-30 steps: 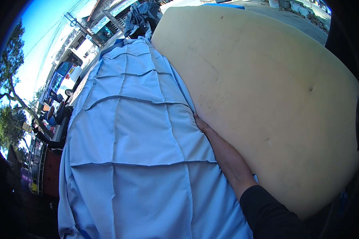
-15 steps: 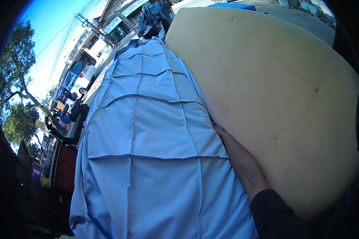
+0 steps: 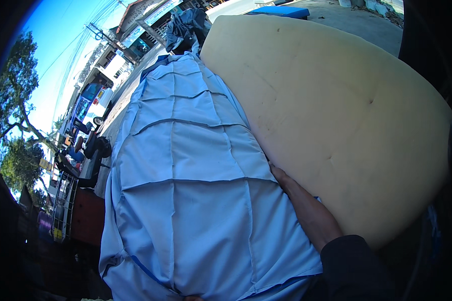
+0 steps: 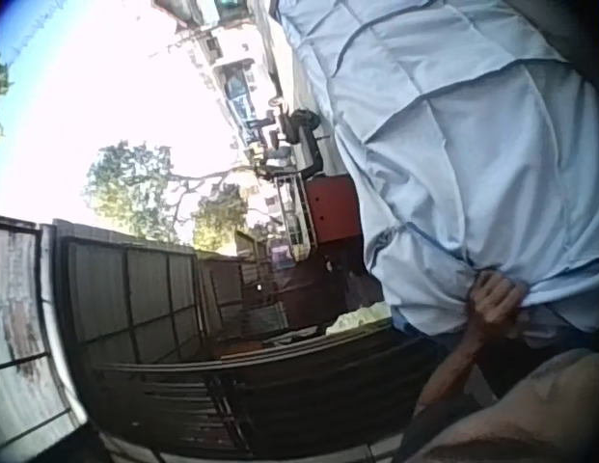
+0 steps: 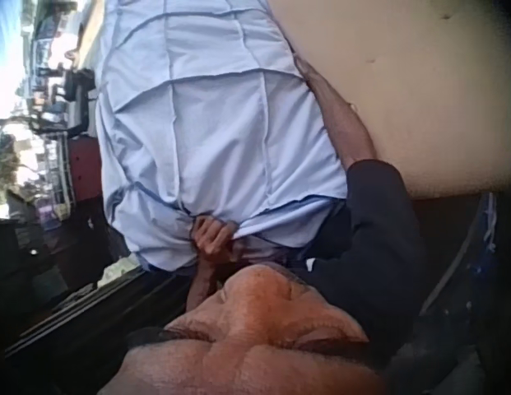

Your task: The person stitches a fabric cover using a sewing machine, cuts the thread with scissors, and carries the cover outside. The person then fits and stretches the cover over a foam sofa cushion by hand.

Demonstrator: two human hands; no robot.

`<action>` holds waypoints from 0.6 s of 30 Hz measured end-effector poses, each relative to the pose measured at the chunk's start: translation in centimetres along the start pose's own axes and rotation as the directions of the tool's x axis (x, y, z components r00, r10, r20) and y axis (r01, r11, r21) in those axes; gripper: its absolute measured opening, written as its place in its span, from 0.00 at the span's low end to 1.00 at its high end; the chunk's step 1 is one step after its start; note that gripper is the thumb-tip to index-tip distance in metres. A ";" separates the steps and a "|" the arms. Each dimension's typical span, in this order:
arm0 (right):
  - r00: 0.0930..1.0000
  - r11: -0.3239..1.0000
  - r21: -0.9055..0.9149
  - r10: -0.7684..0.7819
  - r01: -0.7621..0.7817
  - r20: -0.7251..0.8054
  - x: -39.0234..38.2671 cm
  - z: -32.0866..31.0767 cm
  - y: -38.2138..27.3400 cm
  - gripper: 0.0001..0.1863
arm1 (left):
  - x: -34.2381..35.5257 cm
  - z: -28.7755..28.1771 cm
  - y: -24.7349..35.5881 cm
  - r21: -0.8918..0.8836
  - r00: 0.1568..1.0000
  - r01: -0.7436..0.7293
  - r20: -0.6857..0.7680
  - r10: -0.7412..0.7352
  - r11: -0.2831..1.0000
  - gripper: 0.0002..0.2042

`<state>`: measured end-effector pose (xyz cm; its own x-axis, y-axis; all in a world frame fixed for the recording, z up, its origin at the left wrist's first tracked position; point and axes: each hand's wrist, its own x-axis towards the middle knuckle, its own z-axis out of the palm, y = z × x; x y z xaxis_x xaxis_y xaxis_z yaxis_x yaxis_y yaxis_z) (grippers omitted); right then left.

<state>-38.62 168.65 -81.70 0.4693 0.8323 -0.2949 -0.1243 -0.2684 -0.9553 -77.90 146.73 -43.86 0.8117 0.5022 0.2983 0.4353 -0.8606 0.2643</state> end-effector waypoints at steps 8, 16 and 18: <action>0.979 0.959 -0.223 0.195 -0.175 0.068 -20.4 -1.4 -7.9 0.38 | -0.4 -1.3 0.9 -0.011 1.000 -0.025 -0.014 0.025 1.000 0.13; 0.867 0.587 -0.788 -0.475 0.185 -0.150 -31.0 -5.5 -10.5 0.28 | -1.0 -1.6 2.3 0.046 0.999 -0.033 -0.006 0.033 0.998 0.12; 0.994 0.680 -0.733 -0.094 0.025 -0.054 -29.2 -3.7 -12.1 0.30 | -1.0 -1.9 2.3 0.074 0.998 -0.053 -0.014 0.054 0.996 0.12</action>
<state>-47.54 145.79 -61.46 0.5255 0.8265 -0.2019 0.5677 -0.5174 -0.6404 -78.42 144.37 -41.83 0.8288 0.4557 0.3248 0.4191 -0.8900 0.1793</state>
